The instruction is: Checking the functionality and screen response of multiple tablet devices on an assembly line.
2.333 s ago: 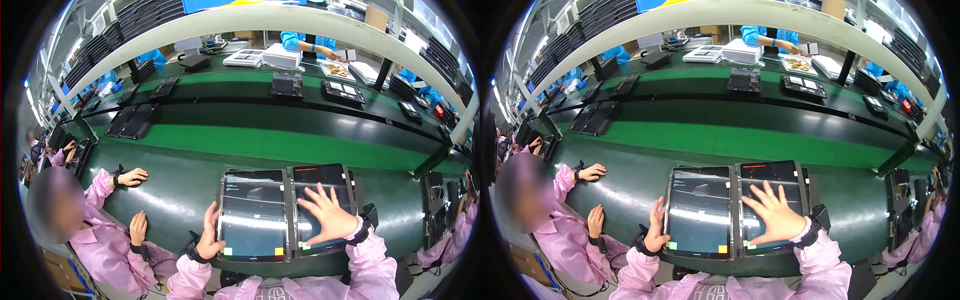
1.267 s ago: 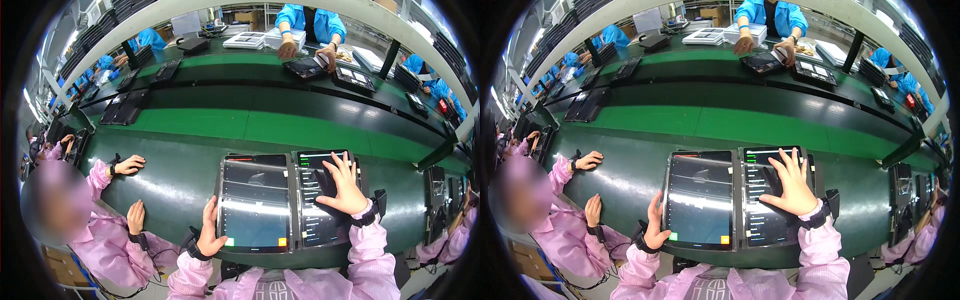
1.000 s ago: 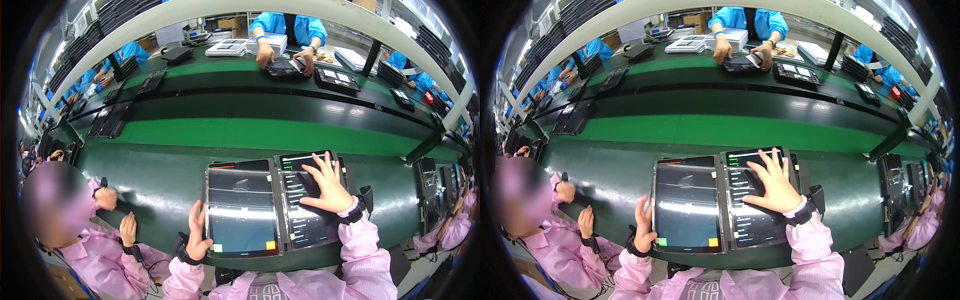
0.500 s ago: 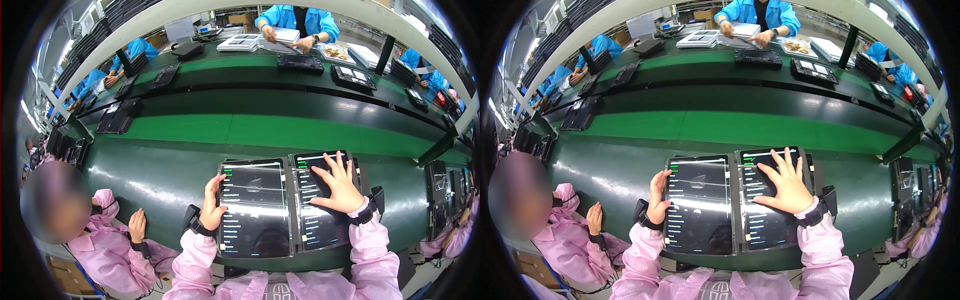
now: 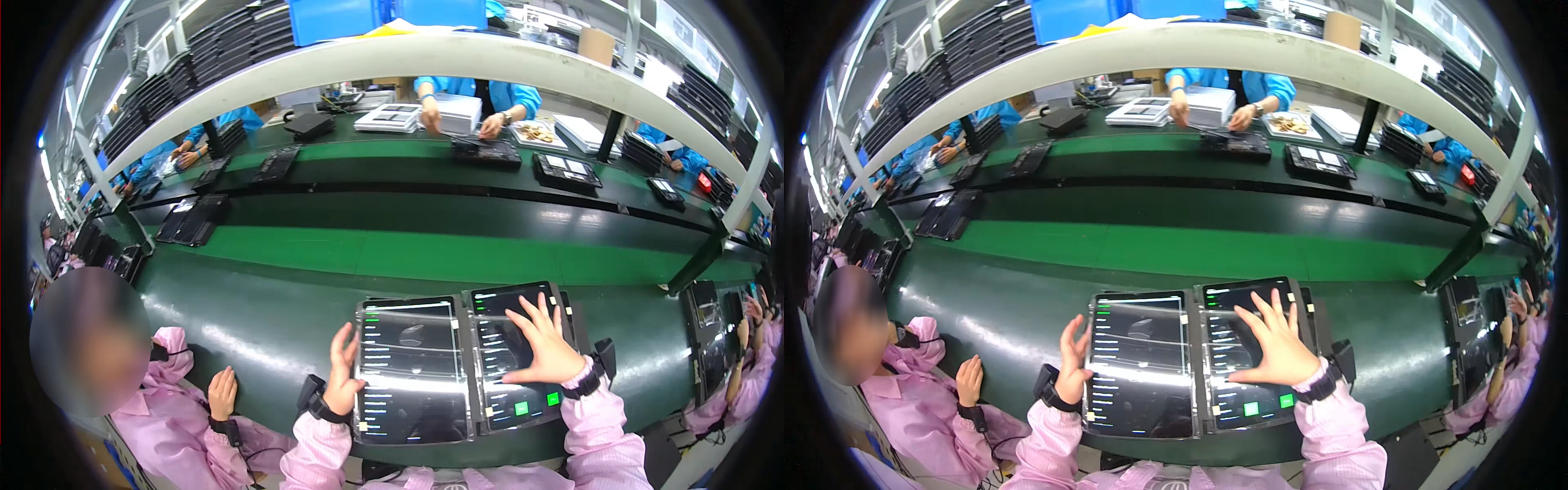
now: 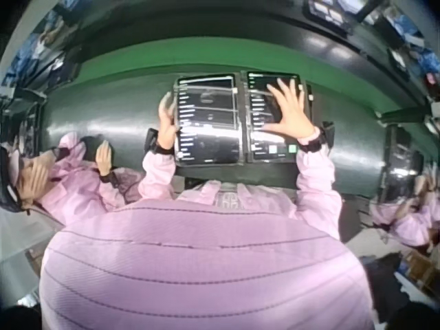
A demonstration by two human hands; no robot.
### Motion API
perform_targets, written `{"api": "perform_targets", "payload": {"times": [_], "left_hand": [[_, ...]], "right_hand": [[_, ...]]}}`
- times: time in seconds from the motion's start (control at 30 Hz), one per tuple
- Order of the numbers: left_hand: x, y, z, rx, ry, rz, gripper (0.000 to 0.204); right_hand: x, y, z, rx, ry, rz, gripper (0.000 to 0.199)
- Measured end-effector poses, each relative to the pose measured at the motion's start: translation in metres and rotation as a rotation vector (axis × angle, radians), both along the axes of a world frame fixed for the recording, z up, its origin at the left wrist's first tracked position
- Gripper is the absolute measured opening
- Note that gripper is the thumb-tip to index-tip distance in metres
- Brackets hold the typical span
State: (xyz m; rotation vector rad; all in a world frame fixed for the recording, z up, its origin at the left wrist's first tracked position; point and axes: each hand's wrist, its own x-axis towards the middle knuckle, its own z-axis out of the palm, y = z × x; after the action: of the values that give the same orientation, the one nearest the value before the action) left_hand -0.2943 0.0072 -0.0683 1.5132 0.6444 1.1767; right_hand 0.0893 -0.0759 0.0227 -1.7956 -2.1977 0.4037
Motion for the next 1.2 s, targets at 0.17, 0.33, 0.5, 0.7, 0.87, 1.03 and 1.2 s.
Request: {"api": "perform_targets", "payload": {"times": [0.17,0.33,0.5,0.7,0.87,1.03,1.2], "left_hand": [[-0.017,-0.049,-0.004,-0.019,0.056,-0.065,0.110],[-0.028,-0.062,-0.012,0.075,0.250,-0.044,0.107],[-0.029,-0.054,-0.008,0.224,0.357,-0.038,0.107],[-0.035,-0.071,0.009,-0.121,-0.079,0.244,0.108],[-0.029,-0.052,0.027,0.022,0.165,0.195,0.098],[0.004,0.002,0.026,0.145,0.280,0.156,0.086],[0.011,0.005,0.007,0.187,0.214,0.146,0.077]], "right_hand": [[-0.020,-0.022,-0.003,-0.066,0.055,0.103,0.117],[-0.024,-0.022,-0.013,-0.076,-0.035,0.130,0.122],[-0.009,-0.017,-0.005,-0.010,0.014,0.148,0.130],[-0.001,-0.014,-0.004,0.008,0.023,0.034,0.134],[-0.004,-0.005,0.002,0.004,-0.040,0.120,0.118],[-0.005,-0.002,0.012,0.028,-0.030,0.143,0.103],[-0.005,-0.003,0.006,-0.010,0.012,0.027,0.097]]}}
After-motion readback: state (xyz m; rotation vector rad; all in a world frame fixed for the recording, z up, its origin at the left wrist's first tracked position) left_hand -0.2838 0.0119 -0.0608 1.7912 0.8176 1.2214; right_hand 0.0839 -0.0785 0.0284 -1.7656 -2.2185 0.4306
